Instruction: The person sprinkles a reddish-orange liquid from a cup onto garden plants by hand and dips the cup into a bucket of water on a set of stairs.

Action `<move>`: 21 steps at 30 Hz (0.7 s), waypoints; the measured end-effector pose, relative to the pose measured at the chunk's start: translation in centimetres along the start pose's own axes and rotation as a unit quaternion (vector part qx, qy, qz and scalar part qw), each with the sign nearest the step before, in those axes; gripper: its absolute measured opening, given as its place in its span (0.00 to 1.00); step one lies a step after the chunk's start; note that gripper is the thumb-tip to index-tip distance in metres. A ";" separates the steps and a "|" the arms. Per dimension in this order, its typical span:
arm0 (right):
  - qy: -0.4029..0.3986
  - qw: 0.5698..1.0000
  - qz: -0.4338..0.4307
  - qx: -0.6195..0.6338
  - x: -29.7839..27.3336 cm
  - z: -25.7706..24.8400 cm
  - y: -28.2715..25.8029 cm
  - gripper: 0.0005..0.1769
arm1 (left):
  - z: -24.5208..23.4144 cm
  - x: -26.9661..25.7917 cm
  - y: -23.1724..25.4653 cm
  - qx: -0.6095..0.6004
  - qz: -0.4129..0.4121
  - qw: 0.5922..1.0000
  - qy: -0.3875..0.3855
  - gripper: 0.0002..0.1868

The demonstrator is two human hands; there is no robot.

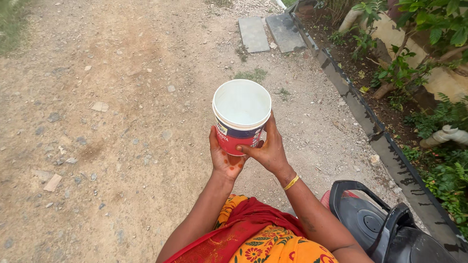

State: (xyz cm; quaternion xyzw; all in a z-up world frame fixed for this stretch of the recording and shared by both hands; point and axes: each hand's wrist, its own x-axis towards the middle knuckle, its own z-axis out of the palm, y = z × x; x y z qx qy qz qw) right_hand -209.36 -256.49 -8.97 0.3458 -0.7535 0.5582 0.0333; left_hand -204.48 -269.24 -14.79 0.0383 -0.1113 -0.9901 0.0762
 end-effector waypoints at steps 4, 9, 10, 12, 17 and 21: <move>0.041 0.998 -0.012 -0.037 6.0 0.8 4.1 0.69 | -1.0 8.7 2.3 0.006 -0.044 0.999 -0.020 0.46; 0.107 0.990 -0.006 -0.087 14.5 1.1 7.5 0.67 | 1.0 18.5 5.3 0.042 -0.111 0.992 -0.032 0.46; 0.120 0.987 0.012 -0.101 15.8 1.4 8.1 0.67 | 1.1 20.4 5.8 0.043 -0.124 0.990 -0.051 0.46; 0.149 0.984 0.042 -0.083 18.4 1.6 9.2 0.67 | 1.0 24.1 6.7 0.044 -0.151 0.985 -0.068 0.45; 0.175 0.978 0.053 -0.104 24.2 0.7 12.4 0.66 | 1.0 32.0 7.2 0.061 -0.189 0.979 -0.040 0.45; 0.184 0.975 0.065 -0.106 29.8 0.3 15.5 0.72 | 0.3 38.9 7.6 0.004 -0.209 0.976 -0.053 0.44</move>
